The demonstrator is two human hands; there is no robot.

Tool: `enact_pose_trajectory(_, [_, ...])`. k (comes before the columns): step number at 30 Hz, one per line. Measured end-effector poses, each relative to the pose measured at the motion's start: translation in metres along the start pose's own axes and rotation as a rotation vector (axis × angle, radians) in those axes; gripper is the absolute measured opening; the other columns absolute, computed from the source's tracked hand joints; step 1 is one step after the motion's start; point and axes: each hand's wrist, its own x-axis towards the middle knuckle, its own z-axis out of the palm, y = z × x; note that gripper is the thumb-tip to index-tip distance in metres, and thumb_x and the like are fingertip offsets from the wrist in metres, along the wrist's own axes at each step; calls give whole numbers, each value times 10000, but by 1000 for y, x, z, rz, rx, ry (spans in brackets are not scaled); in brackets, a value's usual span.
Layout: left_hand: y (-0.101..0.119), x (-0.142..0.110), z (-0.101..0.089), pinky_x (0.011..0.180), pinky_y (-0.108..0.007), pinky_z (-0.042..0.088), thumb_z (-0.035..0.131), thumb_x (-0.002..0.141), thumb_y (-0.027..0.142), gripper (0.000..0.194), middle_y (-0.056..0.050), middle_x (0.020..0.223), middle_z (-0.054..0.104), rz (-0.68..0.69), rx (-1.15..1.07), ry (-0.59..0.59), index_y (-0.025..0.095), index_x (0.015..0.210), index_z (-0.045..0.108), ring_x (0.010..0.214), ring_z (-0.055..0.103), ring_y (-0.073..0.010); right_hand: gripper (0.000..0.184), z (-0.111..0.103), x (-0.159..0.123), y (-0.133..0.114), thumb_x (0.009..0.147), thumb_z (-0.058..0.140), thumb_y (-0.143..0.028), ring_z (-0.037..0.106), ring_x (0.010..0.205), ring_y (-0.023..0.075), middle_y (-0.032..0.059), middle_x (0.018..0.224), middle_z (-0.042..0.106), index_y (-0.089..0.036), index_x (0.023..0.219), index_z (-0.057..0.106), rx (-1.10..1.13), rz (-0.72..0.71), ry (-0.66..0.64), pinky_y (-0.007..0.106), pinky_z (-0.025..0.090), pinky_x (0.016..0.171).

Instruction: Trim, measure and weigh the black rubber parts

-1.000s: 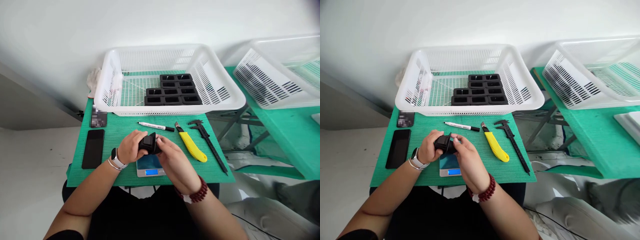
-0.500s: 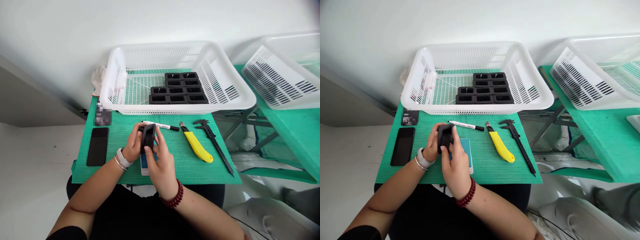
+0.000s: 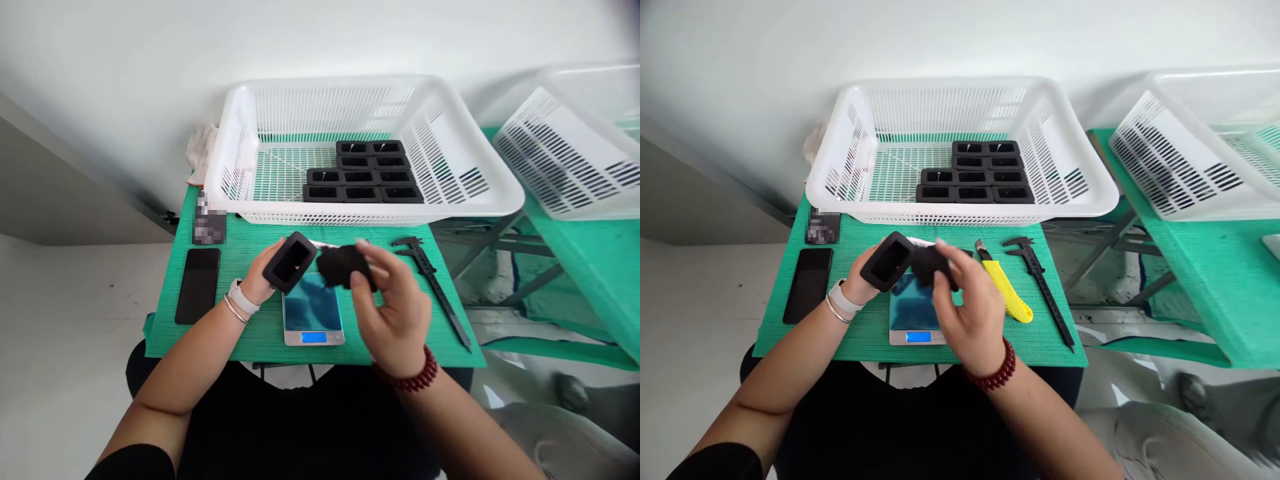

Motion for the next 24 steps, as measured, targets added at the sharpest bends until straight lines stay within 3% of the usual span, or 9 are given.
enact_pose_trajectory(2, [-4,0,-1,830,-401,536,623,799,545,378,-41,850,700,-58,-62,10,208,938,726,863,656,-226,578,6,5,13,869,555,-91,692,1009,182,46,1131,720,-255,1409,429,-117,-227,24,373,534,976])
enact_pose_trajectory(4, [-6,-1,0,898,-391,517,641,788,514,361,-45,949,702,-83,-90,41,210,965,721,956,645,-225,574,18,4,24,878,545,-82,656,1109,174,23,1162,716,-261,1410,426,-176,-496,-162,407,440,1091])
enact_pose_trajectory(7, [-7,-2,2,943,-363,488,643,801,461,298,-34,1071,675,-82,-88,89,214,955,705,1049,612,-220,516,38,-3,32,911,460,-68,594,1214,167,41,1228,687,-220,1404,440,-198,-551,-282,398,404,1118])
enact_pose_trajectory(10, [-7,-2,7,884,-318,484,634,827,450,255,-17,1007,656,-25,-12,87,206,892,672,985,602,-196,504,52,-14,27,916,415,-67,615,1181,180,90,1206,691,-160,1411,429,-112,-421,-263,407,435,1089])
enact_pose_trajectory(13, [-4,-3,11,811,-291,473,546,868,551,358,-3,864,613,99,113,96,200,864,619,860,579,-160,502,59,-24,13,932,399,-116,664,1075,189,97,1169,701,-169,1431,385,28,-247,-263,449,466,1059])
enact_pose_trajectory(17, [2,-8,13,800,-299,459,444,881,640,462,-25,893,619,293,344,138,202,940,576,850,576,-164,441,63,-33,-10,947,411,-189,662,1071,205,91,1171,693,-210,1387,417,247,122,-225,445,524,978])
enact_pose_trajectory(21, [8,-14,14,803,-329,456,391,902,637,476,-61,964,635,495,495,153,203,1011,555,877,596,-186,400,54,-28,-16,928,486,-293,708,813,192,27,867,734,-211,1320,476,587,572,-227,373,595,746])
enact_pose_trajectory(24, [10,-15,17,832,-353,454,390,887,662,504,-69,969,630,501,480,146,208,1015,566,900,594,-205,368,38,-20,-7,918,505,-344,699,754,186,18,837,722,-206,1258,533,674,670,-154,379,594,728])
